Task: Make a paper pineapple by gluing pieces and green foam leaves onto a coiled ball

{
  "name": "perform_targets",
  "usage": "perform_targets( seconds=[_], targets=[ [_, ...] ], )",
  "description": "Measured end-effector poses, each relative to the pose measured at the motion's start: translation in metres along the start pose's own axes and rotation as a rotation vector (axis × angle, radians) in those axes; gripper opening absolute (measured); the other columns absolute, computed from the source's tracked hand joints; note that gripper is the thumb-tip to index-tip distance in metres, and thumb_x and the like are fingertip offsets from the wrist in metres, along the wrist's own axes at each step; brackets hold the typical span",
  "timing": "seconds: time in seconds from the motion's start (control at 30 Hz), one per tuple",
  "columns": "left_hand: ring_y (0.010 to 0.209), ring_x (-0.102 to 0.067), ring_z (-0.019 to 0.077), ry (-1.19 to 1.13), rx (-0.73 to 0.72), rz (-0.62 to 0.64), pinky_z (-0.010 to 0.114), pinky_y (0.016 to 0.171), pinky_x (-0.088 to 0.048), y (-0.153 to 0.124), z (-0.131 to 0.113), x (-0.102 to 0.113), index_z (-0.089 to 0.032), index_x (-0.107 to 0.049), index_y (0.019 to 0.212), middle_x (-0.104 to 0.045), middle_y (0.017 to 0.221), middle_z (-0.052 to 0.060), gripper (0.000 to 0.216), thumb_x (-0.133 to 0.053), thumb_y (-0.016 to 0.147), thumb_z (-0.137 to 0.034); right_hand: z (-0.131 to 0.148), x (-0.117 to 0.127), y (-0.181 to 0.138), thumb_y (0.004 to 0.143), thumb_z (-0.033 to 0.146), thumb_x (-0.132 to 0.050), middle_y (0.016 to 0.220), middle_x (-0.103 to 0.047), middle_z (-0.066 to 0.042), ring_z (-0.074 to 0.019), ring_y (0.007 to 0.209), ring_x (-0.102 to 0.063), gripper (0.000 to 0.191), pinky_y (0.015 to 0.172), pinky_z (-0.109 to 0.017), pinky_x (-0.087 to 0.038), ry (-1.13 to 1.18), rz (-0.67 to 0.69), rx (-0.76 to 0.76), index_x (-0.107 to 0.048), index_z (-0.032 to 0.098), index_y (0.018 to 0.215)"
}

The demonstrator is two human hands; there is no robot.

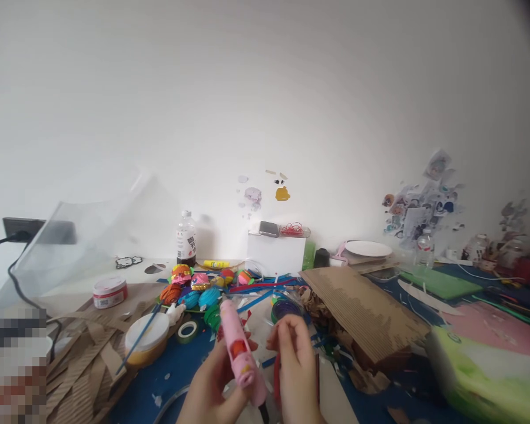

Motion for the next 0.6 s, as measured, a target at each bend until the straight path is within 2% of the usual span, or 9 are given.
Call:
perform_targets(
  seconds=[0.13, 0.23, 0.33, 0.43, 0.5, 0.6],
  targets=[
    [0.102, -0.06, 0.032, -0.333, 0.292, -0.027, 0.04, 0.084, -0.051, -0.002, 0.012, -0.002, -0.024, -0.067, 0.097, -0.07, 0.102, 0.009, 0.044, -0.063, 0.068, -0.055, 0.0, 0.009, 0.017, 0.077, 0.052, -0.055, 0.058, -0.048, 0.004, -0.0136, 0.057, -0.045, 0.032, 0.056, -0.024, -0.04, -0.005, -0.099, 0.019, -0.051, 0.021, 0.071],
    [0.097, -0.063, 0.0307, -0.562, 0.449, 0.006, 0.042, 0.083, -0.051, -0.003, 0.012, -0.011, -0.021, -0.068, 0.095, -0.07, 0.103, 0.011, 0.041, -0.06, 0.07, -0.053, -0.002, 0.011, 0.021, 0.077, 0.051, -0.055, 0.057, -0.048, 0.005, -0.0132, 0.055, -0.044, 0.031, 0.055, -0.024, -0.039, 0.009, -0.116, 0.009, -0.051, 0.021, 0.071],
    [0.071, -0.067, 0.0247, -0.637, 0.486, 0.016, 0.041, 0.066, -0.053, -0.001, 0.005, -0.014, -0.02, -0.065, 0.096, -0.07, 0.095, 0.012, 0.039, -0.057, 0.074, -0.05, -0.002, 0.011, 0.02, 0.078, 0.049, -0.054, 0.057, -0.047, 0.005, -0.0131, 0.055, -0.044, 0.029, 0.055, -0.024, -0.038, 0.011, -0.114, 0.001, -0.05, 0.021, 0.071],
    [0.041, -0.054, 0.0121, -0.696, 0.491, 0.104, 0.03, 0.045, -0.047, 0.002, -0.001, -0.013, -0.02, -0.062, 0.093, -0.068, 0.077, 0.006, 0.032, -0.055, 0.076, -0.046, -0.005, 0.012, 0.022, 0.077, 0.049, -0.055, 0.057, -0.048, 0.005, -0.0133, 0.055, -0.044, 0.029, 0.054, -0.024, -0.038, 0.024, -0.106, -0.013, -0.051, 0.021, 0.071],
    [0.03, -0.041, 0.0062, -0.71, 0.502, 0.173, 0.023, 0.036, -0.038, 0.003, -0.003, -0.012, -0.018, -0.061, 0.081, -0.061, 0.059, 0.0, 0.027, -0.055, 0.076, -0.044, -0.007, 0.013, 0.023, 0.075, 0.049, -0.057, 0.057, -0.048, 0.004, -0.0134, 0.055, -0.044, 0.028, 0.053, -0.024, -0.038, 0.046, -0.106, -0.042, -0.051, 0.022, 0.07],
    [0.024, -0.031, 0.0034, -0.667, 0.517, 0.23, 0.018, 0.031, -0.027, 0.001, 0.0, -0.012, -0.016, -0.054, 0.062, -0.047, 0.041, -0.004, 0.033, -0.056, 0.076, -0.046, -0.01, 0.015, 0.024, 0.072, 0.044, -0.06, 0.06, -0.049, 0.004, -0.0129, 0.055, -0.045, 0.024, 0.054, -0.024, -0.038, 0.068, -0.115, -0.102, -0.053, 0.021, 0.07]
  ],
)
Point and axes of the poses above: each hand's wrist, its own y-axis towards the middle knuckle, its own x-axis out of the back of the hand, z = x × y, the point moved 3 cm from there along y, towards the middle knuckle
